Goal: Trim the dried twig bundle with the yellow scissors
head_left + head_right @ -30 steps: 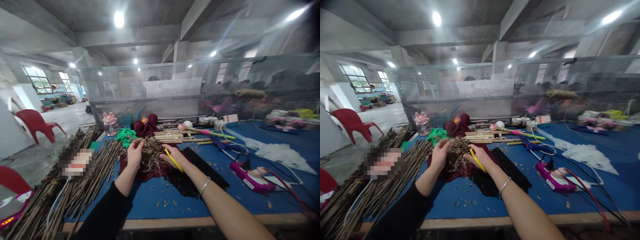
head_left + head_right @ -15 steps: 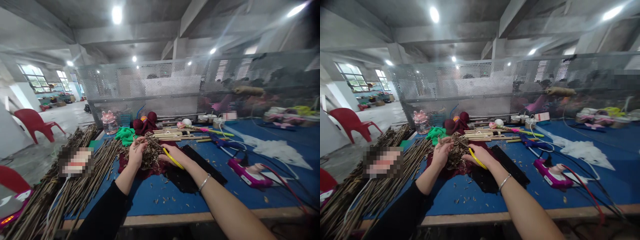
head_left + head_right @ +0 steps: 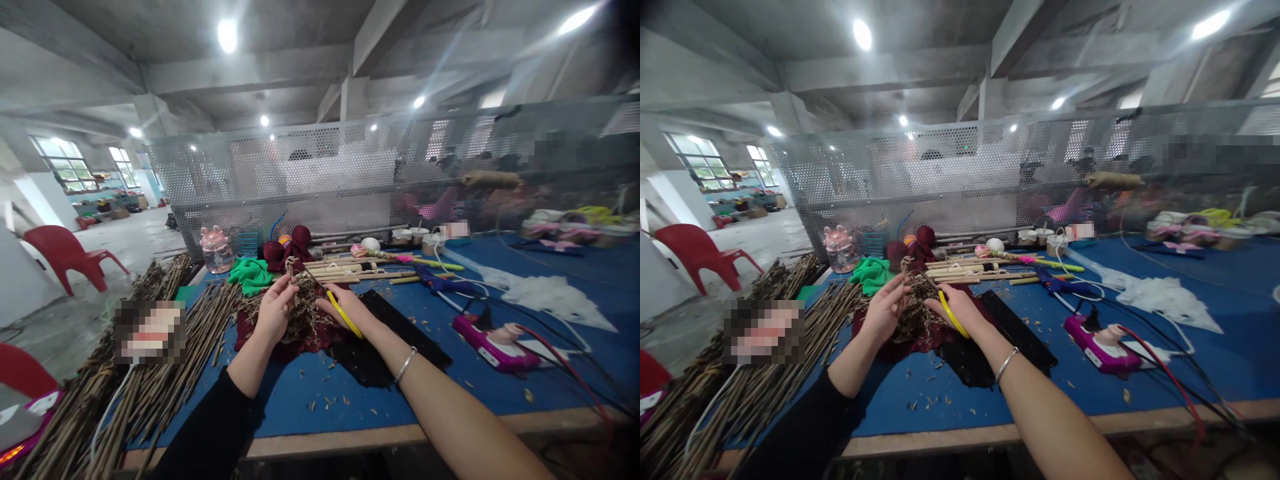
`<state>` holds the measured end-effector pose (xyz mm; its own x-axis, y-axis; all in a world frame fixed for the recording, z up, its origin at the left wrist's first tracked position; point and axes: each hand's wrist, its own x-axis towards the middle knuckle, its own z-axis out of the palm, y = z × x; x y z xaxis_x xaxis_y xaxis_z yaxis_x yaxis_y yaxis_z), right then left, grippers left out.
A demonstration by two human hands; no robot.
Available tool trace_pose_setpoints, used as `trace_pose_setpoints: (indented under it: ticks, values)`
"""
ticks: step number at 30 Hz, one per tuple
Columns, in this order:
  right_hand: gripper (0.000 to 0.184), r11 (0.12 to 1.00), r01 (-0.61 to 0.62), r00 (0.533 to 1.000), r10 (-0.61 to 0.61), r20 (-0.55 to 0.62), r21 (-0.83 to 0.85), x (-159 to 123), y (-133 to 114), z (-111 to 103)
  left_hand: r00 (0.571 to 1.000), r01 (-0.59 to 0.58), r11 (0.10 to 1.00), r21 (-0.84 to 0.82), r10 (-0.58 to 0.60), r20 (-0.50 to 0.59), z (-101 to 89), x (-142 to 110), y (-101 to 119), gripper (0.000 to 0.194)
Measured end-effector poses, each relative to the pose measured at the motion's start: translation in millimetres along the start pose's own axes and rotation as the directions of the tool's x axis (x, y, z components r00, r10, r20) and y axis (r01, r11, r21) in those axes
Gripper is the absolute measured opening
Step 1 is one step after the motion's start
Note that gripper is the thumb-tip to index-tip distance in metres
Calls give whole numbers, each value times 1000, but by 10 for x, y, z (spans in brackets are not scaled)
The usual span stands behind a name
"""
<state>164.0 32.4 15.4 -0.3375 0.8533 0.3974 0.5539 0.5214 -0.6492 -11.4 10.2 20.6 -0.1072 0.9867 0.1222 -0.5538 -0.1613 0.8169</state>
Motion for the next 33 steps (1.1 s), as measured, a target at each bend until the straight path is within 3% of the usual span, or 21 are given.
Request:
trace_pose_setpoints:
  ticks: [3, 6, 9, 12, 14, 16, 18, 20, 23, 27, 30, 33]
  values:
    - [34, 991, 1, 991, 17, -135, 134, 12, -36, 39, 995, 84, 996, 25, -85, 45, 61, -56, -30, 43]
    - [29, 946, 0, 973, 74, -217, 324, 20, -70, 69, 958, 240, 971, 4, -237, 164, 141, -163, -55, 35]
    - [27, 816, -68, 970, 188, -153, 575, 18, -106, 88, 890, 369, 927, 60, -371, 266, 206, -263, -132, 28]
    - [22, 709, -115, 970, 231, -75, 696, 12, -140, 93, 866, 331, 913, 240, -395, 307, 217, -317, -254, 24]
    - [24, 706, -119, 971, 230, -66, 698, 9, -152, 93, 902, 153, 895, 419, -299, 310, 194, -328, -314, 26]
    - [28, 725, -116, 973, 219, -68, 679, 10, -151, 96, 927, -70, 817, 573, -159, 340, 165, -333, -334, 27]
    - [29, 742, -116, 974, 214, -69, 660, 15, -140, 100, 920, -233, 719, 655, -56, 389, 148, -336, -315, 25]
    - [29, 747, -124, 973, 222, -70, 653, 24, -124, 101, 905, -325, 651, 685, 4, 426, 147, -335, -277, 21]
    - [30, 712, -131, 963, 258, -83, 690, 42, -95, 89, 905, -384, 598, 704, 93, 415, 134, -298, -219, 17]
    - [32, 616, -137, 940, 327, -94, 776, 63, -52, 74, 934, -357, 610, 707, 241, 263, 44, -167, -156, 20]
    - [33, 605, -169, 944, 327, -49, 778, 55, -47, 104, 890, -436, 526, 730, 374, 262, -15, -89, -131, 23]
    - [33, 668, -195, 957, 288, -9, 718, 30, -74, 161, 844, -506, 424, 752, 422, 330, -20, -81, -135, 19]
